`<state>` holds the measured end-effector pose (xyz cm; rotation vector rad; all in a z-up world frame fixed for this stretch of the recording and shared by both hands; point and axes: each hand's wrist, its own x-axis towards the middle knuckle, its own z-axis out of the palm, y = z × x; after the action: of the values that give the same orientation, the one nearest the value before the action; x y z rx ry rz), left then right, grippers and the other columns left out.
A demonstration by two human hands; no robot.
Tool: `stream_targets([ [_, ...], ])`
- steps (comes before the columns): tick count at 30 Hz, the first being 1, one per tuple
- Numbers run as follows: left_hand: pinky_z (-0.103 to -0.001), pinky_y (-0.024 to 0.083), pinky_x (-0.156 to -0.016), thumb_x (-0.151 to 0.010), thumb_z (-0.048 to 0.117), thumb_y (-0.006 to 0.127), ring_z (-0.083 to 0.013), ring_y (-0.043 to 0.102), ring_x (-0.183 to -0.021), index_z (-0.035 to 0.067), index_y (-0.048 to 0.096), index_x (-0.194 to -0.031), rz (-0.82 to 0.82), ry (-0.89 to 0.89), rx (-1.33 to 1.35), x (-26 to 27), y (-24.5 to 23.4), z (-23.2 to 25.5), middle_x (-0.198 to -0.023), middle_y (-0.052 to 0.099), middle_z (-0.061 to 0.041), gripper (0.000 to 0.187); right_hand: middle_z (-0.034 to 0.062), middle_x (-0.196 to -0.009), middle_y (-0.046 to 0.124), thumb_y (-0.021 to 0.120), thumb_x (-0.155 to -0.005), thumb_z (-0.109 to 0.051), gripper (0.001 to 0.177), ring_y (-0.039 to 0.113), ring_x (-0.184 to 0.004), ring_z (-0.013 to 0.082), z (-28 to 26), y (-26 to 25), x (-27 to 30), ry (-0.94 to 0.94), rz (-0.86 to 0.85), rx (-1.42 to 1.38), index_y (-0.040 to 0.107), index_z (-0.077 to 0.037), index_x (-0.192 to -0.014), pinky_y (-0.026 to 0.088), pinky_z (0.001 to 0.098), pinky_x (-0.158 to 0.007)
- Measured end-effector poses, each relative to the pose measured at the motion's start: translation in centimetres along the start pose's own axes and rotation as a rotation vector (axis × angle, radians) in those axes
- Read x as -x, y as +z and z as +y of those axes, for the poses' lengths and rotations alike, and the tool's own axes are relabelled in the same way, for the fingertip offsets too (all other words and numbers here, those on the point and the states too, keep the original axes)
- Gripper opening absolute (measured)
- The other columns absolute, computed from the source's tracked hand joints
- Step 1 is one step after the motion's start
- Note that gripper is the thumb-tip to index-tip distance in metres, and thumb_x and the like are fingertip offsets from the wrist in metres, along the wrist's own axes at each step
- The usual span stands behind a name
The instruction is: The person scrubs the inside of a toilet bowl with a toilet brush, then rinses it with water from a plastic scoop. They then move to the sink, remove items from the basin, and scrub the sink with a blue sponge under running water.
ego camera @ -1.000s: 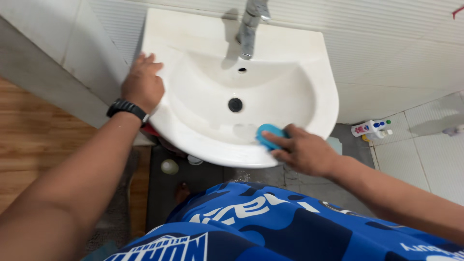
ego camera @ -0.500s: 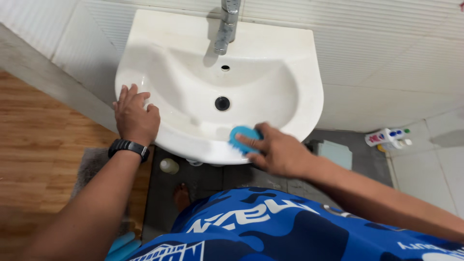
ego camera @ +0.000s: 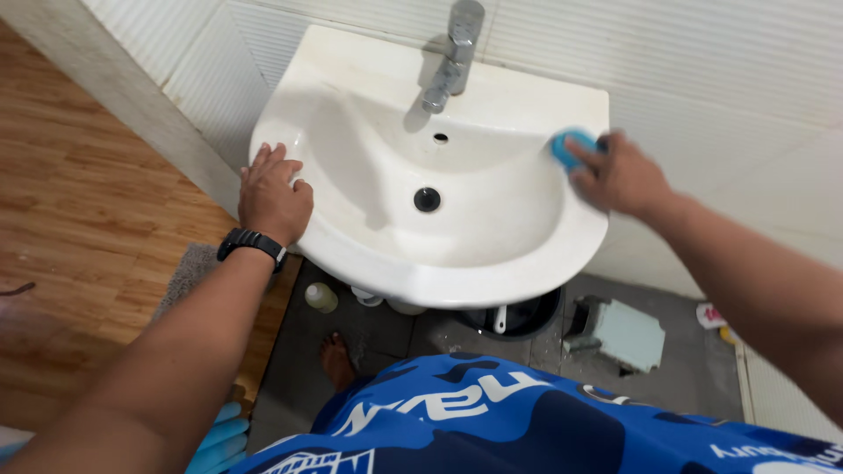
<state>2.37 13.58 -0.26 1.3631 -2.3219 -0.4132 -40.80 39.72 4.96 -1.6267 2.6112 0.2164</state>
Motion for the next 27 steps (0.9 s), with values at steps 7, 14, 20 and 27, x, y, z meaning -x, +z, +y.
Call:
stream_targets([
  [7, -0.047, 0.014, -0.126, -0.093, 0.018, 0.049, -0.0241, 0.025, -0.154, 0.009, 0.069, -0.125, 0.005, -0.033, 0.042, 0.2, 0.4, 0.0, -0.16, 0.043, -0.01, 0.039, 0.0213, -0.149, 0.04, 0.05, -0.099, -0.053, 0.055, 0.056, -0.122, 0.0393, 1.0, -0.7, -1.0, 0.004, -0.084, -0.013, 0.046, -0.042, -0.153, 0.049, 0.0481, -0.102],
  [14, -0.056, 0.011, -0.123, -0.092, 0.025, 0.057, -0.0285, 0.032, -0.148, 0.007, 0.066, -0.129, -0.096, 0.066, -0.193, 0.5, 0.0, 1.7, -0.155, 0.044, -0.016, 0.042, 0.0132, -0.144, 0.049, 0.055, -0.095, -0.044, 0.051, 0.055, -0.125, 0.0313, 0.3, -0.7, -3.7, -0.351, 0.037, 0.198, 0.052, -0.051, -0.145, 0.048, 0.042, -0.107],
  [20, -0.056, 0.024, -0.121, -0.092, 0.029, 0.062, -0.0334, 0.048, -0.136, 0.006, 0.067, -0.122, -0.288, 0.315, 0.029, 5.1, 3.1, 7.7, -0.143, 0.056, -0.017, 0.037, 0.0155, -0.138, 0.05, 0.057, -0.096, -0.045, 0.052, 0.054, -0.124, 0.0317, -1.2, -1.6, -2.2, -0.219, -0.033, 0.067, 0.05, -0.048, -0.147, 0.048, 0.0431, -0.104],
  [27, -0.061, 0.021, -0.119, -0.1, 0.038, 0.055, -0.0408, 0.033, -0.148, -0.003, 0.049, -0.142, -0.429, 0.855, 0.2, 8.3, 6.5, 17.3, -0.154, 0.039, -0.028, 0.06, 0.0089, -0.14, 0.052, 0.057, -0.095, -0.045, 0.049, 0.058, -0.12, 0.0299, -5.0, -1.1, -0.8, -0.268, -0.113, 0.153, 0.054, -0.051, -0.143, 0.051, 0.0408, -0.103],
])
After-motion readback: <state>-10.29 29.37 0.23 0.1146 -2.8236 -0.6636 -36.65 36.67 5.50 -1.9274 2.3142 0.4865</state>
